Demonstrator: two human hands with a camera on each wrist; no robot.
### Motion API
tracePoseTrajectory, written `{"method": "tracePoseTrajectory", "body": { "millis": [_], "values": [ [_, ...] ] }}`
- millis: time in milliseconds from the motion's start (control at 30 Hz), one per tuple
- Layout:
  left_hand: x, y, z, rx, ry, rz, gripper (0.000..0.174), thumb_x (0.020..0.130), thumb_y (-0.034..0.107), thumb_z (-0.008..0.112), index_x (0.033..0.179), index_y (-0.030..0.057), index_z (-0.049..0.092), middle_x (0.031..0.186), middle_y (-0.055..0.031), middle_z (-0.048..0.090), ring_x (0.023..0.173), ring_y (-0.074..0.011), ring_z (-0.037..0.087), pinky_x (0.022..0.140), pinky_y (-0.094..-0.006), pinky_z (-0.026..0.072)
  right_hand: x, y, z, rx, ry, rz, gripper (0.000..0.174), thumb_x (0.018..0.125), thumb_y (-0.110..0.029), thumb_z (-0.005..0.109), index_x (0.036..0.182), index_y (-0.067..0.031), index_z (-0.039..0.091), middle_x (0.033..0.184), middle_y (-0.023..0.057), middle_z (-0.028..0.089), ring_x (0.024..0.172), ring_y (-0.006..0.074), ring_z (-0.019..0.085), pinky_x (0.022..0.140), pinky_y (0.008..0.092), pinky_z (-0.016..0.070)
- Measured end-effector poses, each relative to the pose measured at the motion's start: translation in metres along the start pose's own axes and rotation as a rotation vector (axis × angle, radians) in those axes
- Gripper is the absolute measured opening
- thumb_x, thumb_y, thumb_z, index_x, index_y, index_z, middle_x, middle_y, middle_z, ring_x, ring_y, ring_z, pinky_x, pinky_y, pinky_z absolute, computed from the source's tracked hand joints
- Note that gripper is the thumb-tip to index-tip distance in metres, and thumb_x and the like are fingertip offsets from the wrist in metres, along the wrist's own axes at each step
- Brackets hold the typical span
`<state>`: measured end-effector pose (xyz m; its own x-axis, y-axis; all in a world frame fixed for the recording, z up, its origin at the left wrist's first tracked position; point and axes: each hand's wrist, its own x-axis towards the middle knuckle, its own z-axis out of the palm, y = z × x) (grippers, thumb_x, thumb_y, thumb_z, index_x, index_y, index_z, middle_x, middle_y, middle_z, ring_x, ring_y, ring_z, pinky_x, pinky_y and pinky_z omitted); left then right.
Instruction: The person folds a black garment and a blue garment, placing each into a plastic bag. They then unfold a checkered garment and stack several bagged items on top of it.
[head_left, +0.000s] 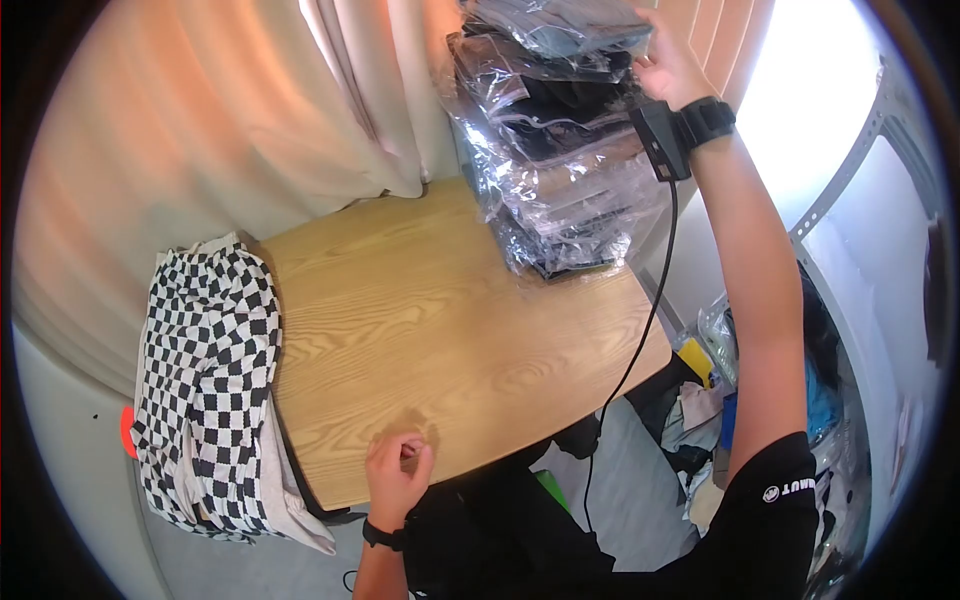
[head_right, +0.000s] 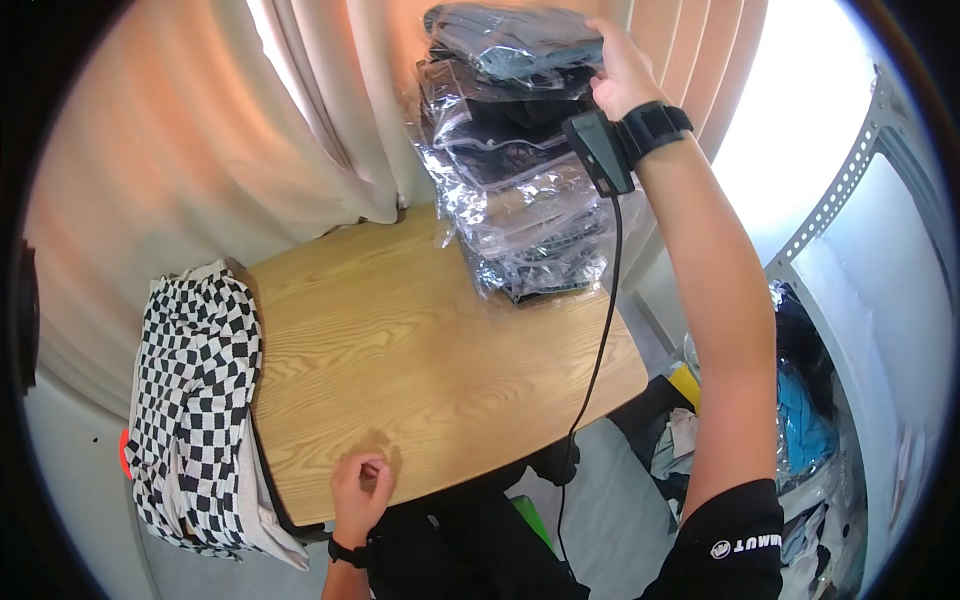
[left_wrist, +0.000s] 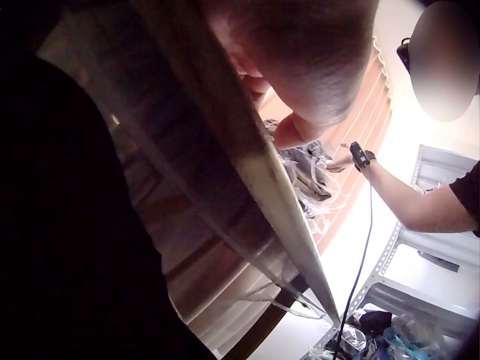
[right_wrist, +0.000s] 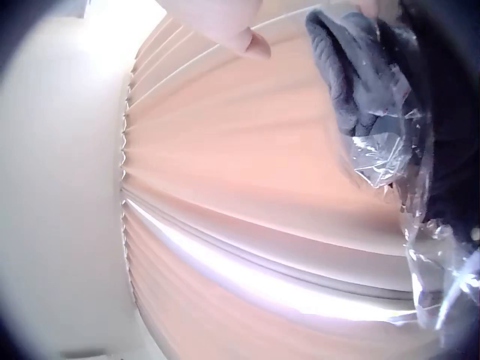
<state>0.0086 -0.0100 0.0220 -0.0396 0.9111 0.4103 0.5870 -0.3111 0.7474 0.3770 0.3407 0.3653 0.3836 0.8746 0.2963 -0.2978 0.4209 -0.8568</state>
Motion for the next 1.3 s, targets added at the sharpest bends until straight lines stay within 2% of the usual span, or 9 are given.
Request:
{"method": "tracePoseTrajectory", "body": {
  "millis": [100, 200, 367, 467, 633, 733, 833, 1067, 1300],
  "values": [
    [-0.001, 0.000, 0.000, -0.168, -0.006, -0.127, 0.011, 0.084, 0.007, 0.068, 0.091, 0.0033, 0.061, 0.082, -0.0052, 0.064, 0.073, -0.0165, 0.058, 0.075, -0.0308, 0.0449, -0.010, -0.002, -0.016, 0.033, -0.001, -0.060, 0.056, 0.076, -0.028, 0.077, 0.122, -0.0042, 0.055, 0.111, 0.0089, 0.058, 0.104, 0.0202, 0.047, 0.105, 0.0407, 0.0286],
    [-0.001, -0.011, -0.004, -0.516, 0.055, -0.291, 0.008, 0.090, 0.005, 0.061, 0.097, 0.0018, 0.059, 0.088, -0.0064, 0.064, 0.080, -0.0137, 0.058, 0.079, -0.0276, 0.0458, -0.053, -0.008, -0.034, 0.021, -0.067, -0.175, 0.038, 0.089, -0.025, 0.063, 0.120, -0.0057, 0.051, 0.111, 0.0100, 0.053, 0.109, 0.0243, 0.049, 0.091, 0.0400, 0.0434],
    [-0.002, -0.024, -0.008, -0.683, 0.080, -0.361, 0.008, 0.094, 0.003, 0.057, 0.102, 0.0016, 0.057, 0.089, -0.0058, 0.063, 0.084, -0.0120, 0.058, 0.080, -0.0258, 0.0462, -0.162, 0.032, -0.056, 0.017, 0.012, -0.509, 0.033, 0.090, -0.013, 0.059, 0.118, 0.0004, 0.049, 0.103, 0.0078, 0.057, 0.087, 0.0152, 0.056, 0.084, 0.0284, 0.0462],
    [-0.004, -0.020, -0.001, -0.549, 0.094, -0.310, 0.007, 0.092, 0.002, 0.060, 0.098, 0.0011, 0.059, 0.084, -0.0034, 0.063, 0.079, -0.0115, 0.059, 0.076, -0.0252, 0.0472, -0.255, 0.118, -0.103, 0.186, -0.296, -0.313, 0.026, 0.091, -0.008, 0.058, 0.114, -0.0018, 0.050, 0.103, 0.0083, 0.056, 0.090, 0.0134, 0.055, 0.082, 0.0285, 0.0472],
    [-0.003, -0.008, 0.006, -0.251, 0.049, -0.271, 0.004, 0.088, 0.004, 0.065, 0.091, 0.0007, 0.063, 0.077, -0.0031, 0.062, 0.072, -0.0121, 0.059, 0.068, -0.0266, 0.0478, -0.390, 0.201, -0.151, -0.571, -0.456, 0.142, 0.029, 0.082, 0.003, 0.063, 0.108, -0.0062, 0.055, 0.094, 0.0053, 0.058, 0.077, 0.0132, 0.059, 0.073, 0.0271, 0.0476],
    [-0.002, -0.007, 0.008, -0.086, 0.023, -0.176, 0.005, 0.085, 0.004, 0.066, 0.088, 0.0006, 0.063, 0.076, -0.0065, 0.063, 0.070, -0.0158, 0.061, 0.066, -0.0286, 0.0481, -0.408, 0.208, -0.152, -0.829, -0.441, -0.224, 0.022, 0.079, 0.004, 0.062, 0.098, -0.0070, 0.059, 0.087, 0.0062, 0.060, 0.077, 0.0183, 0.060, 0.067, 0.0301, 0.0468],
    [0.000, -0.006, 0.012, -0.038, 0.023, -0.136, 0.006, 0.083, 0.004, 0.066, 0.087, 0.0009, 0.064, 0.076, -0.0093, 0.063, 0.069, -0.0203, 0.061, 0.065, -0.0306, 0.0485, -0.412, 0.209, -0.141, -1.019, -0.403, -0.498, 0.020, 0.074, -0.001, 0.065, 0.092, -0.0066, 0.061, 0.088, 0.0081, 0.062, 0.075, 0.0244, 0.061, 0.069, 0.0345, 0.0475],
    [0.001, -0.002, 0.012, 0.008, 0.062, -0.098, 0.007, 0.084, 0.008, 0.067, 0.085, 0.0026, 0.063, 0.074, -0.0091, 0.063, 0.068, -0.0233, 0.061, 0.064, -0.0336, 0.0484, -0.418, 0.204, -0.134, -1.248, -0.484, -0.491, 0.030, 0.077, -0.009, 0.061, 0.106, -0.0054, 0.063, 0.125, 0.0114, 0.059, 0.125, 0.0320, 0.050, 0.104, 0.0482, 0.0348],
    [0.000, 0.001, 0.007, 0.017, 0.070, -0.087, 0.008, 0.087, 0.008, 0.065, 0.086, 0.0007, 0.063, 0.075, -0.0078, 0.062, 0.068, -0.0177, 0.059, 0.064, -0.0294, 0.0480, -0.424, 0.201, -0.131, -1.312, -0.549, -0.503, 0.037, 0.083, -0.011, 0.058, 0.120, -0.0059, 0.060, 0.134, 0.0119, 0.054, 0.130, 0.0311, 0.046, 0.108, 0.0493, 0.0313]
  ]
}}
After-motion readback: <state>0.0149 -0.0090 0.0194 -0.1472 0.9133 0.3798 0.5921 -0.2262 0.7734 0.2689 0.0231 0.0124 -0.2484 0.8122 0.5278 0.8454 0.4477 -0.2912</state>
